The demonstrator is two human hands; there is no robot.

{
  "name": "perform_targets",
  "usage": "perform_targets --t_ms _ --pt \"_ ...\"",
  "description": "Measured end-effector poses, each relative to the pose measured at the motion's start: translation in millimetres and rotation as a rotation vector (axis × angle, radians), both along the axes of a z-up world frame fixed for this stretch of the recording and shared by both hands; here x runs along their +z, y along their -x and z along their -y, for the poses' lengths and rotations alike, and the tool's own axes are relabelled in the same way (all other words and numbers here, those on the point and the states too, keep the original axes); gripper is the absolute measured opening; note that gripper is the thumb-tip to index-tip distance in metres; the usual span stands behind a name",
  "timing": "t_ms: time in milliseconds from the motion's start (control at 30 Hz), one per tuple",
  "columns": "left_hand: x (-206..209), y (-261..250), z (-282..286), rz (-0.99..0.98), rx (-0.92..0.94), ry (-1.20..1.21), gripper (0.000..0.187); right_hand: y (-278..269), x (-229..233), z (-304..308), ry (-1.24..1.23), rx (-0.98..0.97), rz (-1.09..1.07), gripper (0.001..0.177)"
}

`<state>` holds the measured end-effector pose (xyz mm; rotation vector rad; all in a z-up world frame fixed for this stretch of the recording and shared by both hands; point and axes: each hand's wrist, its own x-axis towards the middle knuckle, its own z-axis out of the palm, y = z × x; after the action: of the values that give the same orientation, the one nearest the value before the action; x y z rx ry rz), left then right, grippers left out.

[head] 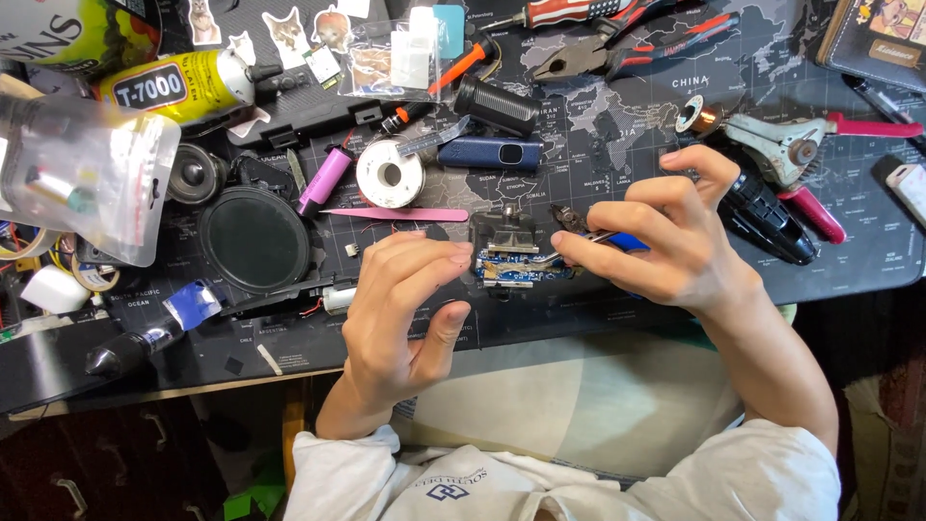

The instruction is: Soldering wires onto a circuit board and using pliers to strip and trim wires at a repair bench.

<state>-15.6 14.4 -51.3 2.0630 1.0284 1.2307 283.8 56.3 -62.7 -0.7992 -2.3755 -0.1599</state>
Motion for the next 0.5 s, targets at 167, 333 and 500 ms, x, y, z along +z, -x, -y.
perform_targets --t_ms 167,333,500 --pt "0.0 0.2 -0.3 -0.012 -0.003 -0.014 0.026 -0.2 -0.4 -0.9 -0.035 0.015 -0.006 0.013" --pt "1.1 -0.6 -0.9 -0.021 -0.005 -0.015 0.026 1.1 0.7 -3.5 -0.033 0.036 -0.017 0.021" --pt "2.0 -2.7 -2.6 -0.060 0.005 -0.021 0.026 1.7 3.0 -3.8 -0.025 0.039 -0.013 0.027"
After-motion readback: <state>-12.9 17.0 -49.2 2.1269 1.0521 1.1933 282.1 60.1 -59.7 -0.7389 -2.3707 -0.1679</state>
